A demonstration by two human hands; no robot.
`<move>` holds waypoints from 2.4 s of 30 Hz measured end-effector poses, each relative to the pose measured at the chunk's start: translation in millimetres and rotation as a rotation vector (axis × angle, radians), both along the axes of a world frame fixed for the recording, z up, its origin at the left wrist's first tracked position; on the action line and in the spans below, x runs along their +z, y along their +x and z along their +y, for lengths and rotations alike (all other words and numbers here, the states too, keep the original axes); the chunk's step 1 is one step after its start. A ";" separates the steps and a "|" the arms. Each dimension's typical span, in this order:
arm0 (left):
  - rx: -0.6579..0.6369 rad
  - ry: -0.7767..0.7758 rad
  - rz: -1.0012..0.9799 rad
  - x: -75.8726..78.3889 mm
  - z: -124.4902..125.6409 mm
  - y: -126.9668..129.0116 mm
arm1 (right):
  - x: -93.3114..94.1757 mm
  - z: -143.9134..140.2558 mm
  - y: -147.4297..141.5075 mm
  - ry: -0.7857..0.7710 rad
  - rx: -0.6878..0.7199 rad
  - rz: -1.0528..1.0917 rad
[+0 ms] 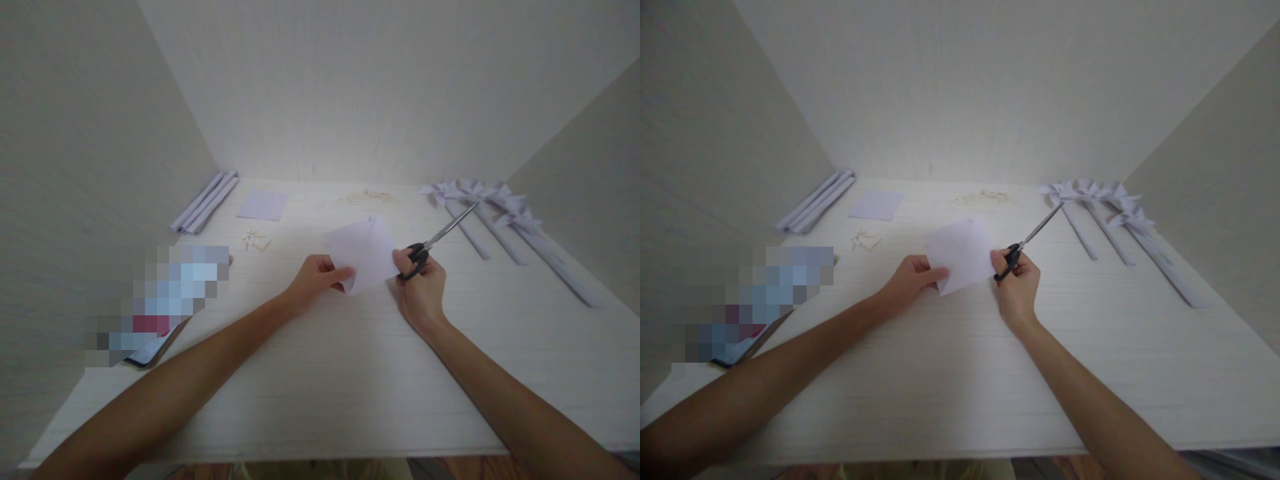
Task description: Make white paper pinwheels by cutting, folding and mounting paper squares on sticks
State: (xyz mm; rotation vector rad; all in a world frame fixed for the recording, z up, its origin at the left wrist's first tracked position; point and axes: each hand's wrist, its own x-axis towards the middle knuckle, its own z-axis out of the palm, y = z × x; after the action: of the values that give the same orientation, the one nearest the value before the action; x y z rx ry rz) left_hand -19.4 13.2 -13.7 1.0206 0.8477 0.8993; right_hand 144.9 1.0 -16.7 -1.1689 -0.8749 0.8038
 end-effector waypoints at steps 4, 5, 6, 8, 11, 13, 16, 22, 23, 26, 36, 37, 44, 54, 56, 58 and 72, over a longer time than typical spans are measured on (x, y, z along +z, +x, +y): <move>-0.026 -0.004 0.044 0.5 -5.3 2.4 | 2.2 -1.0 -3.4 -0.008 0.043 0.039; -0.006 0.007 0.051 0.1 -6.4 3.3 | 2.5 -1.5 -4.2 -0.008 0.044 0.038; 0.018 0.018 0.063 -0.6 -7.3 4.4 | 2.6 -2.0 -4.9 -0.010 0.038 0.037; 0.069 0.026 0.073 -2.7 -8.4 6.6 | 2.0 -3.0 -6.1 -0.021 0.018 0.047; 0.152 0.003 0.018 -5.1 -8.7 10.1 | 0.7 -5.5 -8.2 -0.060 0.040 0.060; 0.212 -0.010 -0.031 -5.0 -8.4 12.2 | 0.6 -8.3 -10.6 -0.083 0.092 0.049; 0.303 -0.029 -0.082 -2.6 -8.0 14.7 | 2.2 -14.1 -15.1 -0.088 0.179 0.035; 0.349 -0.019 -0.078 0.5 -11.9 18.7 | 6.7 -24.0 -22.6 -0.160 0.287 -0.030; 0.335 -0.015 -0.073 0.4 -13.1 19.0 | 7.2 -24.8 -23.3 -0.171 0.297 -0.057; 0.305 0.002 -0.059 -0.2 -16.0 18.9 | 7.4 -25.3 -24.4 -0.160 0.295 -0.091; 0.382 0.146 0.031 -1.0 -14.2 17.2 | 1.6 -21.5 -20.8 -0.154 0.338 0.052; 0.403 0.133 0.025 -2.0 -13.3 17.1 | 2.1 -21.7 -20.7 -0.164 0.354 0.044; 0.462 0.098 -0.069 -5.6 -9.9 18.3 | 2.0 -20.9 -22.1 -0.186 0.461 0.057; 0.453 0.072 0.002 -0.5 -11.9 19.0 | 2.4 -20.9 -22.6 -0.153 0.401 -0.020; 0.440 0.084 -0.007 -1.4 -11.9 18.8 | 2.7 -20.7 -22.6 -0.162 0.380 -0.057; 0.424 0.096 -0.028 -2.2 -11.9 18.7 | 3.7 -20.5 -22.7 -0.166 0.367 -0.090; 0.336 0.120 -0.039 -2.4 -13.4 19.3 | 12.6 -22.3 -23.3 -0.182 0.423 -0.260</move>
State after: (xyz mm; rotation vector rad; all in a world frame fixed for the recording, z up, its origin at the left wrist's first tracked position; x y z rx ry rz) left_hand -0.1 -0.2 -16.0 0.9756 0.9579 1.2639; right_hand 121.6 -21.3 -4.2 -1.2847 -1.3137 1.1074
